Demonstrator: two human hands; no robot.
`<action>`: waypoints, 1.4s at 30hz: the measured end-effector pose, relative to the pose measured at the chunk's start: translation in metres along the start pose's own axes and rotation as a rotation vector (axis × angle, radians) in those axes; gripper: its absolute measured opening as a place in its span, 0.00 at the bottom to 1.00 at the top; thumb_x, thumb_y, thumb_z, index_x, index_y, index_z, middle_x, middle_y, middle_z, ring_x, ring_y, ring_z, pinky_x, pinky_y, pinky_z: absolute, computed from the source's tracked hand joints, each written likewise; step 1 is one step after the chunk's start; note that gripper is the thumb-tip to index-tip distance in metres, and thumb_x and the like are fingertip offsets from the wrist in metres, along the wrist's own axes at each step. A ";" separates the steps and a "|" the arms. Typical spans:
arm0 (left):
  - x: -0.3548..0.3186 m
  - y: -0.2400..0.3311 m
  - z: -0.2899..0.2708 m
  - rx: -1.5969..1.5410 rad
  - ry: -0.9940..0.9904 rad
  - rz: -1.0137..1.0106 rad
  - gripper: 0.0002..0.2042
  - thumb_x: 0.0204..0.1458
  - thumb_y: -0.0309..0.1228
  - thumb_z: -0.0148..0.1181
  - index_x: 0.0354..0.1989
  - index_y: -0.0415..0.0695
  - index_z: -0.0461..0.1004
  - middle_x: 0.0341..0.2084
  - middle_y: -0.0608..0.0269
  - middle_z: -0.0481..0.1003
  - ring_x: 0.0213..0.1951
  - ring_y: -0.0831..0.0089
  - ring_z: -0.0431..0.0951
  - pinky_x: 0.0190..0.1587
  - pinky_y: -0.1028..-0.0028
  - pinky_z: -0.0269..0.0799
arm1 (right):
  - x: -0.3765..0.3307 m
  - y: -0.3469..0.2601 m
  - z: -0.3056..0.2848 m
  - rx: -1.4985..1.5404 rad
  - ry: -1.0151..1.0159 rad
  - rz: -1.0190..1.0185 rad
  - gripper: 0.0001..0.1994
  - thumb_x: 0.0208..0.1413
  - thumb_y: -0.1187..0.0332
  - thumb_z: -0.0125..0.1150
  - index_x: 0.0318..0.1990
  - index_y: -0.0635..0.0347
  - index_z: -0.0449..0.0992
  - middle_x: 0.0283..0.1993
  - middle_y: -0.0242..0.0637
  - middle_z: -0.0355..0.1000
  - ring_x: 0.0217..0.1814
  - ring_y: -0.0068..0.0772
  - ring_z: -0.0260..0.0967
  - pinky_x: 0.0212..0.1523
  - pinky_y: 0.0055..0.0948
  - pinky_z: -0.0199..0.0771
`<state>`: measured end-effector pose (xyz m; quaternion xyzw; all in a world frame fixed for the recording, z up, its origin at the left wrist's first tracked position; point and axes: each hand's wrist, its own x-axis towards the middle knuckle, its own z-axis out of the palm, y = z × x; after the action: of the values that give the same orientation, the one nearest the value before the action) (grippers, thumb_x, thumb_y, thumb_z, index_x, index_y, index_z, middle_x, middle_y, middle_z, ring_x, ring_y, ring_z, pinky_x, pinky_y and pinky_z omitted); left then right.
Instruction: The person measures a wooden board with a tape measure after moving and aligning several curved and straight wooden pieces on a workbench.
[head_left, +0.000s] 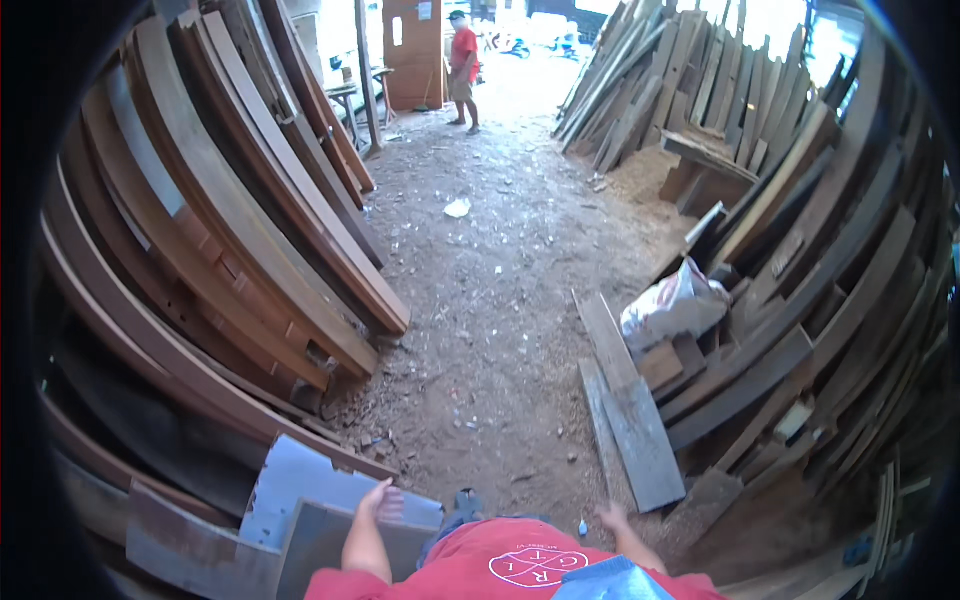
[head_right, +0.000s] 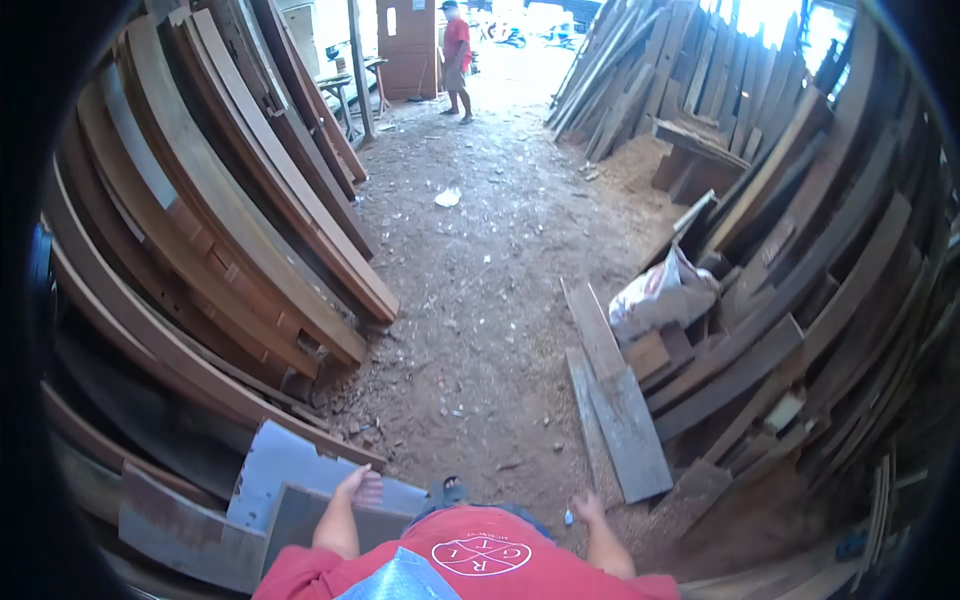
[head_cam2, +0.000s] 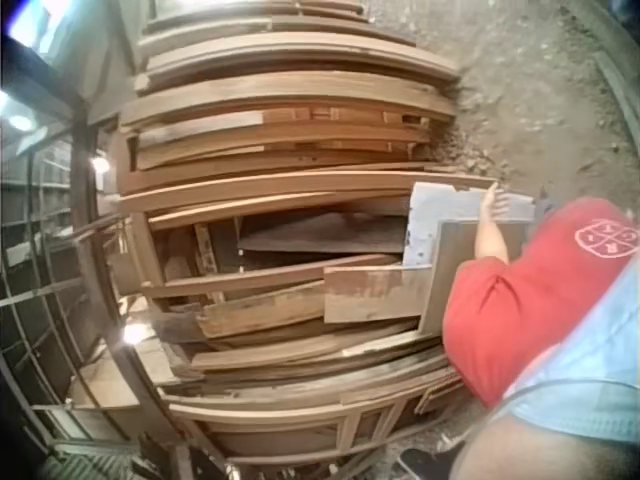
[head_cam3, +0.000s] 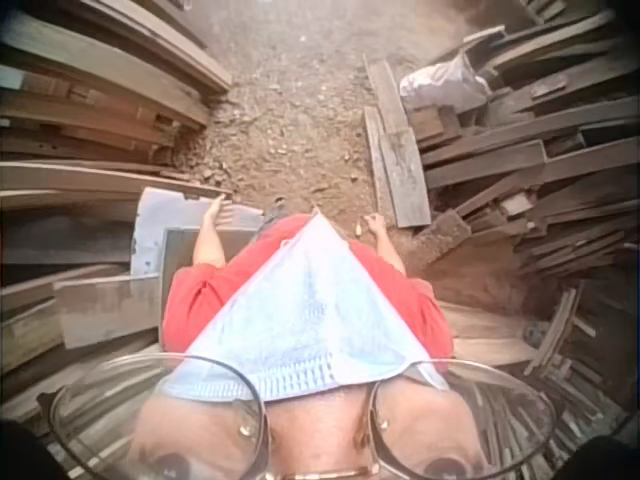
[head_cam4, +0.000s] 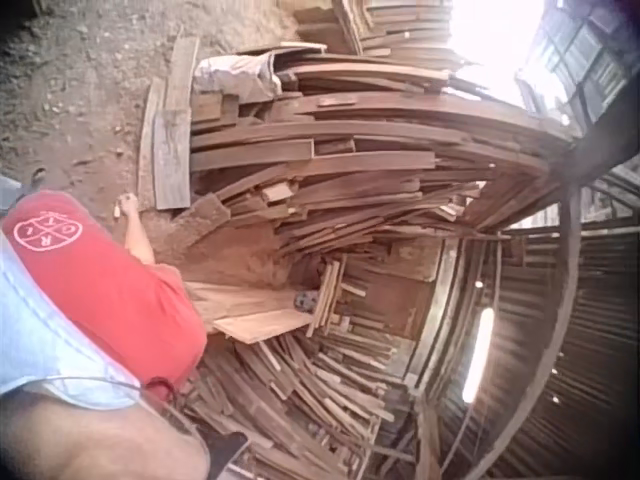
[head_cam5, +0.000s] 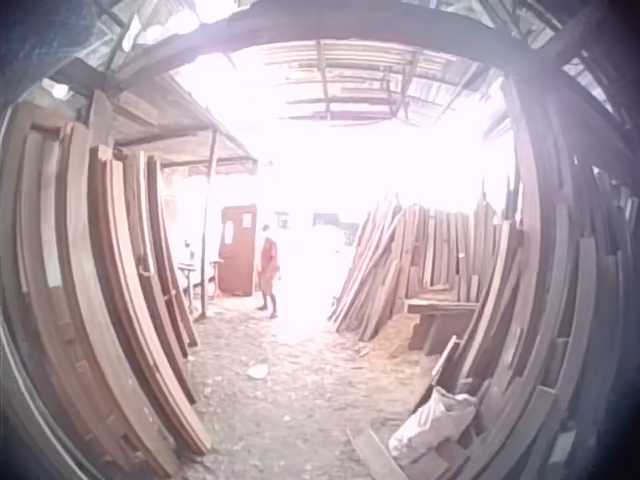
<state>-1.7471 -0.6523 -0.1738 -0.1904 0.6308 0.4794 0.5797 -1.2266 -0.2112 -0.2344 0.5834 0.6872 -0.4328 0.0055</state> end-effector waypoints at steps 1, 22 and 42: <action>0.017 0.059 0.021 0.318 0.248 0.097 0.33 0.59 0.61 0.54 0.53 0.40 0.79 0.43 0.47 0.82 0.49 0.47 0.82 0.52 0.45 0.75 | -0.017 -0.015 0.002 -0.263 -0.101 -0.023 0.24 0.54 0.53 0.65 0.49 0.65 0.81 0.47 0.52 0.81 0.49 0.52 0.80 0.50 0.45 0.78; 0.275 0.613 0.137 0.870 0.200 0.019 0.24 0.56 0.47 0.60 0.54 0.42 0.79 0.49 0.49 0.80 0.49 0.57 0.80 0.52 0.60 0.74 | 0.607 -0.615 -0.098 0.236 0.134 -0.306 0.22 0.63 0.58 0.64 0.58 0.64 0.77 0.53 0.47 0.80 0.55 0.42 0.78 0.54 0.40 0.77; 0.426 1.374 0.897 0.746 -0.881 0.780 0.29 0.53 0.09 0.51 0.65 0.42 0.70 0.72 0.54 0.59 0.77 0.64 0.51 0.74 0.63 0.51 | 0.896 -0.836 -0.292 1.136 0.680 0.148 0.11 0.66 0.70 0.60 0.51 0.68 0.78 0.42 0.38 0.79 0.40 0.25 0.79 0.43 0.25 0.81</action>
<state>-2.4573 0.8655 0.0824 0.4741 0.4816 0.4366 0.5938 -2.0420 0.7251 -0.0194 0.6452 0.2739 -0.5180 -0.4903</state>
